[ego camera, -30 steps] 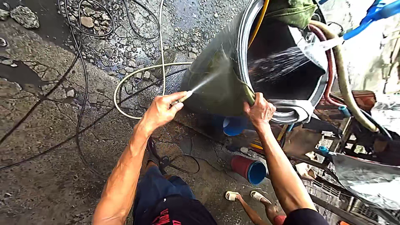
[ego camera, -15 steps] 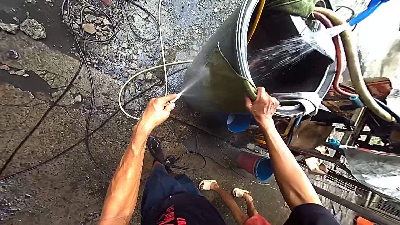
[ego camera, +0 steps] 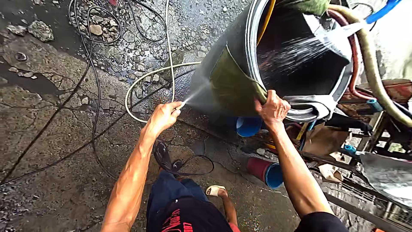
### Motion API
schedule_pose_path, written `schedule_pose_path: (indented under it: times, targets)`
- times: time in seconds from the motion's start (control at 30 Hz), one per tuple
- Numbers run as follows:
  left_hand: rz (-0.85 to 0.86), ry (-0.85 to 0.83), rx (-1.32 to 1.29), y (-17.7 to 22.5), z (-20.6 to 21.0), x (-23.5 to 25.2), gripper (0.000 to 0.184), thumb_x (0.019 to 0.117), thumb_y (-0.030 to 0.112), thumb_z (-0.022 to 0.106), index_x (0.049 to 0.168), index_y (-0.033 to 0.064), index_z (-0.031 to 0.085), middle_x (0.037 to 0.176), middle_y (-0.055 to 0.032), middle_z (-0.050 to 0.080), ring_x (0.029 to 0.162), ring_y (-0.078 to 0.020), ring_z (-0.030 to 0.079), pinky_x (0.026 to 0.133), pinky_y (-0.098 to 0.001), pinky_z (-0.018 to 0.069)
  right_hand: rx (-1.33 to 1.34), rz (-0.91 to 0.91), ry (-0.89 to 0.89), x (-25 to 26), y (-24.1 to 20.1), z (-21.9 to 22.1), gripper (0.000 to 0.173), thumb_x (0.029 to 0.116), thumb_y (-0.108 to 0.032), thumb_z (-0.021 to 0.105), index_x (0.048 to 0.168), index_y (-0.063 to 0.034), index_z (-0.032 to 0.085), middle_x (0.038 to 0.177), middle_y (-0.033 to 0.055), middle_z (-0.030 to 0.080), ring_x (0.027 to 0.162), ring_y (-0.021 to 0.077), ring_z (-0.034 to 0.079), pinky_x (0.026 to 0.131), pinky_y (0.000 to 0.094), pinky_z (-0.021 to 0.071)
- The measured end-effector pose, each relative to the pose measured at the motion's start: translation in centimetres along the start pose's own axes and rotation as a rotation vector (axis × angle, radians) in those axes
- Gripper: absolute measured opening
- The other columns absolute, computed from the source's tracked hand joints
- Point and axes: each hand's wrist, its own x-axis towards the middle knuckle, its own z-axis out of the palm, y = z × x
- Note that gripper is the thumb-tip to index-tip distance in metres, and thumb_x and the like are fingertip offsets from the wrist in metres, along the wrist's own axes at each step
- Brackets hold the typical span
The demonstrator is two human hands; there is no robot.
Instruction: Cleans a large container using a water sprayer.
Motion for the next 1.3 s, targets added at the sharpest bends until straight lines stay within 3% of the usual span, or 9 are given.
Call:
schedule_pose_path:
  times: [0.1,0.47,0.6,0.7,0.83,0.93,1.07,1.23,1.3]
  targets:
    - [0.019,0.061,-0.022,0.2,0.3,-0.9,0.039,0.1057,0.020,0.053,0.143,0.0153,0.061,0.121,-0.0156,0.073,0.108,-0.0324,0.072,0.098,-0.0573,0.0527,-0.002,0.008,0.005,0.0,0.0,0.2,0.060,0.0957,-0.053,0.057,0.115,0.0036,0.061,0.095,0.0292,0.070,0.087,0.0506,0.070,0.071,0.0679,0.0496]
    - [0.079,-0.040,-0.077,1.7,2.6,-3.5,0.036,0.1044,0.017,0.057,0.140,0.0148,0.064,0.116,-0.0141,0.075,0.100,-0.0295,0.073,0.092,-0.0554,0.0556,-0.009,-0.020,0.046,-0.2,0.0,0.4,0.059,0.0953,-0.053,0.057,0.111,0.0042,0.062,0.092,0.0278,0.071,0.083,0.0495,0.070,0.068,0.0657,0.0501]
    - [0.239,0.078,-0.170,3.6,2.3,-4.2,0.038,0.1031,0.016,0.059,0.140,0.0157,0.065,0.126,-0.0068,0.072,0.109,-0.0175,0.071,0.097,-0.0423,0.0560,-0.024,-0.019,0.060,-0.3,0.3,0.7,0.059,0.0950,-0.053,0.057,0.110,0.0034,0.062,0.091,0.0268,0.071,0.082,0.0481,0.071,0.067,0.0647,0.0504]
    - [0.359,0.024,-0.225,4.2,2.7,-4.4,0.038,0.1019,0.016,0.059,0.140,0.0155,0.065,0.131,-0.0026,0.071,0.116,-0.0108,0.068,0.102,-0.0346,0.0546,-0.034,-0.040,0.079,-0.1,0.4,0.8,0.059,0.0948,-0.053,0.057,0.109,0.0033,0.063,0.089,0.0265,0.071,0.080,0.0478,0.071,0.065,0.0647,0.0503]
    - [0.371,0.124,-0.230,4.6,1.8,-4.8,0.040,0.1015,0.014,0.060,0.141,0.0145,0.063,0.128,-0.0056,0.071,0.110,-0.0132,0.070,0.098,-0.0352,0.0562,-0.029,-0.034,0.049,-0.1,0.4,0.5,0.057,0.0948,-0.052,0.058,0.111,0.0026,0.062,0.091,0.0268,0.071,0.082,0.0478,0.071,0.067,0.0646,0.0504]
    - [0.437,0.058,-0.276,5.0,2.6,-4.9,0.039,0.1008,0.014,0.060,0.139,0.0140,0.065,0.130,-0.0033,0.071,0.113,-0.0104,0.069,0.100,-0.0328,0.0558,-0.013,-0.007,-0.019,0.0,0.2,0.0,0.059,0.0948,-0.051,0.059,0.118,0.0030,0.062,0.096,0.0284,0.071,0.087,0.0499,0.071,0.071,0.0677,0.0505]
    - [0.392,0.095,-0.233,4.3,3.7,-4.8,0.039,0.1012,0.013,0.060,0.140,0.0142,0.064,0.127,-0.0065,0.072,0.112,-0.0161,0.070,0.100,-0.0387,0.0556,-0.028,-0.017,0.015,0.0,0.3,0.2,0.057,0.0955,-0.052,0.056,0.113,0.0022,0.062,0.093,0.0264,0.071,0.084,0.0487,0.071,0.067,0.0657,0.0505]
    - [0.281,-0.090,-0.173,3.6,6.5,-4.8,0.038,0.1024,0.014,0.059,0.140,0.0155,0.065,0.126,-0.0083,0.072,0.113,-0.0216,0.071,0.103,-0.0462,0.0539,-0.039,-0.027,0.029,0.0,0.3,0.4,0.056,0.0960,-0.051,0.057,0.112,0.0027,0.062,0.093,0.0271,0.071,0.083,0.0485,0.071,0.067,0.0660,0.0501]
    - [0.212,-0.022,-0.125,2.9,6.7,-4.6,0.039,0.1038,0.016,0.057,0.143,0.0177,0.063,0.123,-0.0106,0.073,0.110,-0.0252,0.071,0.100,-0.0500,0.0549,-0.043,-0.019,0.032,-0.1,0.2,0.5,0.056,0.0956,-0.051,0.057,0.113,0.0023,0.062,0.093,0.0271,0.071,0.084,0.0488,0.071,0.067,0.0664,0.0503]
